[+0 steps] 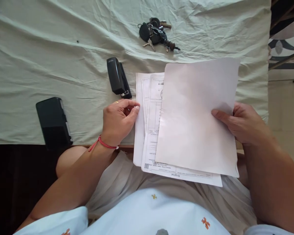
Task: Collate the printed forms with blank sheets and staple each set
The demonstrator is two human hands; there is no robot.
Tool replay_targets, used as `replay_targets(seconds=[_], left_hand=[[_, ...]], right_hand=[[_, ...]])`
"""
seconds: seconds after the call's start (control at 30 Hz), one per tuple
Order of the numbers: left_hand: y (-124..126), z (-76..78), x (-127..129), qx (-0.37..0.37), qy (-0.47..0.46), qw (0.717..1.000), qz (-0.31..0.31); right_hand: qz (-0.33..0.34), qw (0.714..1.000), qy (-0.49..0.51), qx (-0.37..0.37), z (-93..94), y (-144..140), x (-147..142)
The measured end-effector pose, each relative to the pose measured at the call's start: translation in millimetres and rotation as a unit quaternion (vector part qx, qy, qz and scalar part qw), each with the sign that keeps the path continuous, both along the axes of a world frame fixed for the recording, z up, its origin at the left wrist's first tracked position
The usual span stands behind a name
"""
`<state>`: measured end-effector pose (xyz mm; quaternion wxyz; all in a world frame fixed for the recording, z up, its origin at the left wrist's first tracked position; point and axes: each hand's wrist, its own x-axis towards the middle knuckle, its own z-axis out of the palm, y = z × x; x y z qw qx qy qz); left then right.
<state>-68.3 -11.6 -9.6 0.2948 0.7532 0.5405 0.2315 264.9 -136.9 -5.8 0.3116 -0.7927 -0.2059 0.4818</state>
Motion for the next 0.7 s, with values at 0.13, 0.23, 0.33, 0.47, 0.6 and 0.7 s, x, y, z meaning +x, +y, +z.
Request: replay_targets(seconds=[0.13, 0.23, 0.33, 0.47, 0.6, 0.7], left_hand=[[5, 3.7, -1, -0.051, -0.011, 0.998, 0.024], [9, 4.9, 0, -0.096, -0.039, 0.994, 0.04], [15, 5.9, 1, -0.158, -0.101, 0.98, 0.063], [22, 14.4, 0, -0.287, -0.221, 0.926, 0.101], [21, 23.6, -2, -0.405, -0.268, 0.87, 0.084], [17, 21.9, -1, -0.426, -0.255, 0.866, 0.056]], right_hand=[[-0.019, 0.998, -0.016, 0.058, -3.4, 1, 4], [-0.022, 0.997, 0.007, 0.072, -2.3, 3, -3], [-0.022, 0.996, 0.025, 0.079, -0.3, 5, -12], [-0.032, 0.997, 0.04, 0.049, -1.0, 6, -16], [-0.005, 0.996, 0.072, 0.051, -2.3, 7, -14], [0.048, 0.995, 0.075, 0.043, -0.8, 8, -12]])
